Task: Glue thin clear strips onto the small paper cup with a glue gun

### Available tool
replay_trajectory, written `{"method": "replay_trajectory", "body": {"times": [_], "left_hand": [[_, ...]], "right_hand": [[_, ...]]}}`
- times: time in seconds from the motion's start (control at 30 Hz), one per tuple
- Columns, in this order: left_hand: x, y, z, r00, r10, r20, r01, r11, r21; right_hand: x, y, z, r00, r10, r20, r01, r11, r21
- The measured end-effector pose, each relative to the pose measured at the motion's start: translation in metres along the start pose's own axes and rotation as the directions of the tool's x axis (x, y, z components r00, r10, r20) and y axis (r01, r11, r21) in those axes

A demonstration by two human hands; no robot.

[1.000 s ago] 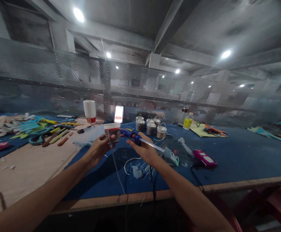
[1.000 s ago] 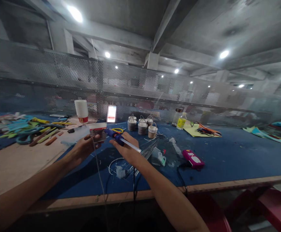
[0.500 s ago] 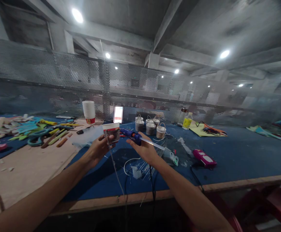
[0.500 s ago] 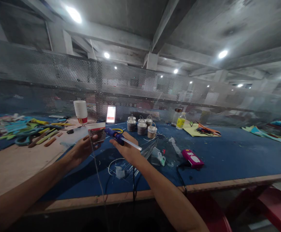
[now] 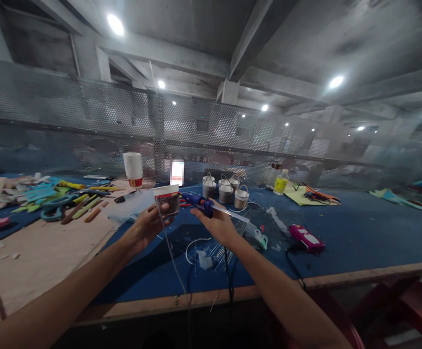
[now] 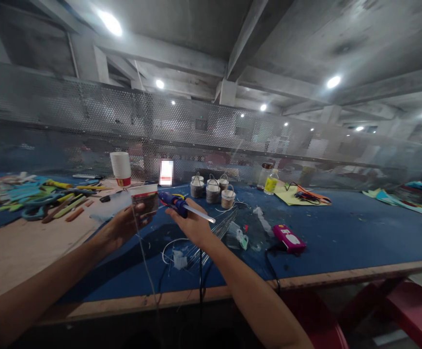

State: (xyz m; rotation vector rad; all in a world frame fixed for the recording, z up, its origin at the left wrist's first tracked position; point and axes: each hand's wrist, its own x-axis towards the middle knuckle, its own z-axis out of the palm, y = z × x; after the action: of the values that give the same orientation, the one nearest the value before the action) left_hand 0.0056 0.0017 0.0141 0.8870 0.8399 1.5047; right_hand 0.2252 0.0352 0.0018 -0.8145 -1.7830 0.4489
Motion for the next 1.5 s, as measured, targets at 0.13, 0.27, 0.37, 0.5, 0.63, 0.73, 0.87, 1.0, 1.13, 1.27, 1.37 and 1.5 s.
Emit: {"method": "replay_trajectory", "body": {"times": [0.13,0.27,0.37,0.5,0.63,0.73,0.87,1.0,1.13,1.27,1.37,1.5], "left_hand": [[0.001,-0.002,-0.002,1.0,0.0,0.014,0.001,1.0,-0.006],[0.001,-0.001,-0.003,0.998,0.007,0.056,-0.007,1.0,-0.009],[0.001,0.0,-0.001,0.998,0.014,0.068,-0.014,1.0,0.002],[0.002,0.0,-0.001,0.998,-0.002,0.056,0.002,1.0,0.009],[0.006,-0.005,-0.006,0.998,-0.009,0.058,0.009,1.0,0.006],[0.011,-0.008,-0.011,0.998,-0.006,0.064,0.006,1.0,0.0],[0.015,-0.008,-0.015,0.999,-0.04,0.02,0.041,0.999,-0.008],[0.009,-0.005,-0.013,0.999,-0.01,0.043,0.012,0.999,-0.045],[0.002,-0.003,-0.009,0.998,-0.018,0.06,0.02,0.999,-0.038],[0.004,-0.006,-0.009,0.998,0.021,0.064,-0.018,0.999,-0.046],[0.008,-0.01,-0.009,0.997,0.04,0.065,-0.039,0.999,-0.015],[0.009,-0.014,-0.008,0.998,0.054,0.021,-0.055,0.998,0.034]], "right_hand": [[0.0,-0.002,-0.001,0.999,0.01,0.039,-0.014,0.995,0.097],[-0.001,-0.008,-0.002,0.997,0.034,0.065,-0.043,0.987,0.154],[-0.001,-0.012,-0.002,0.995,0.05,0.09,-0.068,0.975,0.212],[-0.001,-0.015,0.0,0.993,0.045,0.109,-0.075,0.954,0.291],[-0.002,-0.017,0.0,0.993,-0.002,0.117,-0.04,0.934,0.356],[-0.003,-0.015,-0.002,0.988,0.048,0.147,-0.091,0.949,0.301],[0.002,-0.006,-0.009,0.987,0.153,0.042,-0.157,0.981,0.115],[0.008,0.005,-0.014,0.981,0.19,-0.027,-0.192,0.959,-0.209],[0.01,0.013,-0.012,0.939,0.342,0.02,-0.276,0.788,-0.551],[0.008,0.023,0.0,0.908,0.413,0.071,-0.259,0.686,-0.68],[0.004,0.029,0.009,0.885,0.451,0.111,-0.231,0.635,-0.738],[0.0,0.034,0.016,0.88,0.448,0.155,-0.168,0.601,-0.781]]}}
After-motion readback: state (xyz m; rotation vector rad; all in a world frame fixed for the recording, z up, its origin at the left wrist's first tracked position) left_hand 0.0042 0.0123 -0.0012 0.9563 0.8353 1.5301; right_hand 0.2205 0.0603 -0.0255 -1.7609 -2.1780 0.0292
